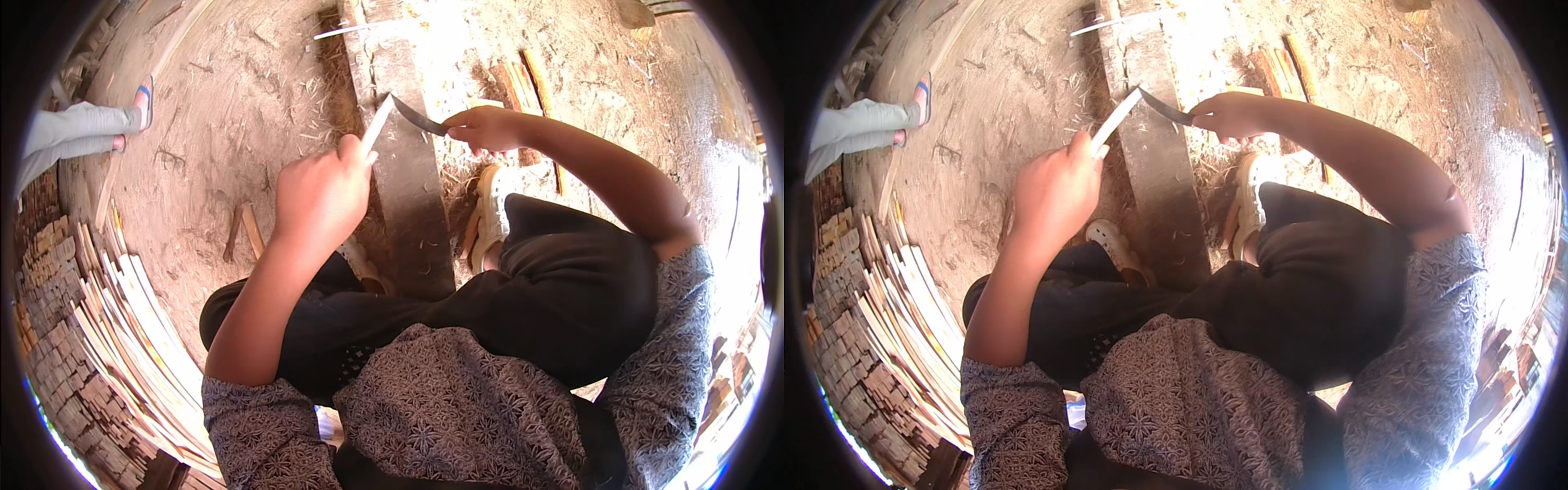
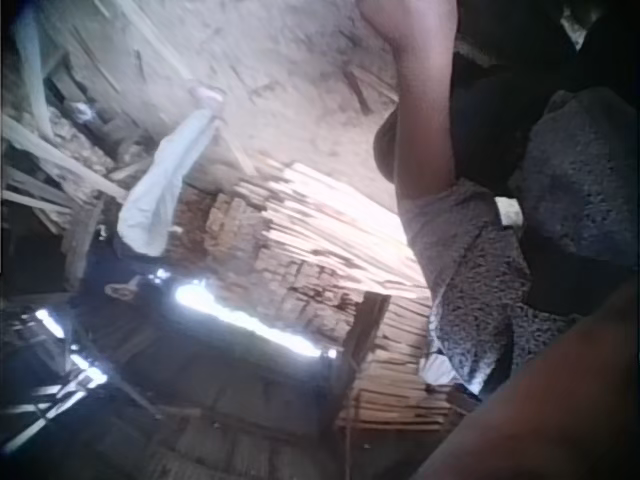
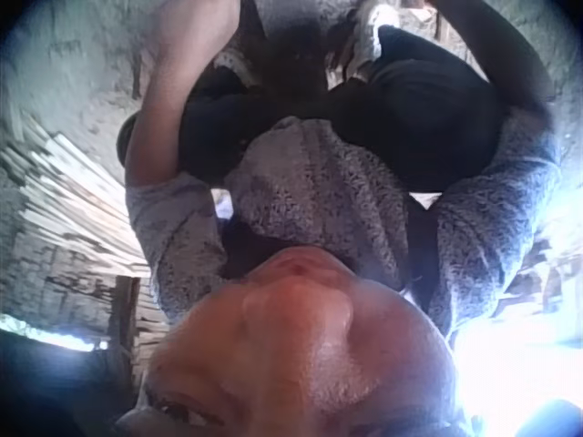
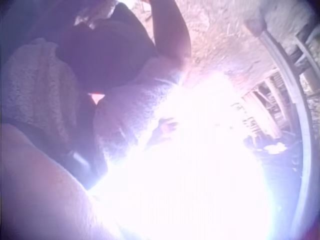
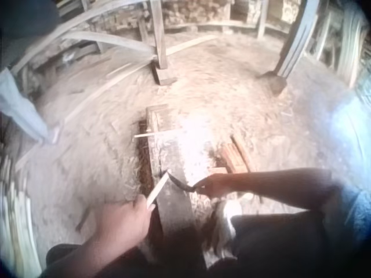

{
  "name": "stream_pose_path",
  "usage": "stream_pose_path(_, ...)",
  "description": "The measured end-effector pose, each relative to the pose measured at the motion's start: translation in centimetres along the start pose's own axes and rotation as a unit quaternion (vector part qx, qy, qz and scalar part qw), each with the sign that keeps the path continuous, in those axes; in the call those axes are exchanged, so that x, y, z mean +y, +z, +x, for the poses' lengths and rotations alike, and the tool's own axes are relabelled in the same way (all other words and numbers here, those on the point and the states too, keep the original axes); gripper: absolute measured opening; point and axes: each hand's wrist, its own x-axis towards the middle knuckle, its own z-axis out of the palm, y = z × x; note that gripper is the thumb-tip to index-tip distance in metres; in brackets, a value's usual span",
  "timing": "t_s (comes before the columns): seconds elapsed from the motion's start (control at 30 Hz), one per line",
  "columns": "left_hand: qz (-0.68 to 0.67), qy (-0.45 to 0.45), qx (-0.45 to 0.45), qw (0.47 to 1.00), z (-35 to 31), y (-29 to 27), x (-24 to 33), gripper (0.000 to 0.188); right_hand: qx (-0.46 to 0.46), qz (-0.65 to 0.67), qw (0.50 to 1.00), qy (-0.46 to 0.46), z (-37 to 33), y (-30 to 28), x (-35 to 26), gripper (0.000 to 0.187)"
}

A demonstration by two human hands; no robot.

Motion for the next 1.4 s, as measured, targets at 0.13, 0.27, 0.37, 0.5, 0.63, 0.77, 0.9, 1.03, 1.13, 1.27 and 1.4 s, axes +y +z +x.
stream_pose_path(0.13, -0.028, 0.018, 0.039, 0.999, -0.8, 1.4, -0.1, 0.022, 0.065, 0.010, 0.995, -0.070, -0.9, 0.0, -0.3, 0.045)
stream_pose_path(0.27, -0.043, 0.011, 0.037, 0.998, -1.5, 1.6, -0.7, 0.021, 0.095, 0.051, 0.987, -0.119, -3.5, 0.5, -2.7, 0.047)
stream_pose_path(0.37, -0.045, 0.006, 0.065, 0.997, -0.9, 1.7, -0.7, 0.022, 0.102, 0.042, 0.986, -0.127, -6.6, 0.4, -5.2, 0.045)
stream_pose_path(0.5, -0.059, 0.018, 0.091, 0.994, -0.1, 1.7, -1.0, 0.022, 0.098, 0.060, 0.989, -0.094, -8.7, 1.1, -7.9, 0.037)
stream_pose_path(0.63, -0.050, 0.039, 0.128, 0.990, 0.1, 3.1, -1.1, 0.020, 0.149, 0.020, 0.981, -0.119, -8.9, 2.2, -8.1, 0.029)
stream_pose_path(0.77, -0.012, 0.066, 0.150, 0.986, 0.2, 3.7, -0.2, 0.018, 0.180, 0.040, 0.979, -0.086, -9.7, 3.6, -8.6, 0.024)
stream_pose_path(0.9, 0.000, 0.057, 0.127, 0.990, 0.7, 3.8, 0.3, 0.016, 0.235, 0.006, 0.967, -0.096, -9.9, 4.6, -8.3, 0.022)
stream_pose_path(1.03, 0.005, 0.024, 0.091, 0.996, 1.0, 3.7, 0.1, 0.021, 0.242, -0.023, 0.965, -0.097, -10.7, 4.4, -8.9, 0.025)
stream_pose_path(1.13, 0.012, 0.023, 0.092, 0.995, 1.3, 3.2, 0.1, 0.021, 0.239, -0.064, 0.961, -0.124, -10.3, 4.2, -8.6, 0.026)
stream_pose_path(1.27, 0.043, 0.062, 0.118, 0.990, 1.6, 2.9, 0.5, 0.023, 0.229, -0.138, 0.963, -0.038, -7.2, 3.3, -7.7, 0.018)
stream_pose_path(1.4, 0.013, 0.065, 0.120, 0.991, 2.1, 3.4, 1.7, 0.023, 0.224, -0.244, 0.939, -0.090, -1.1, 3.1, -2.5, 0.025)
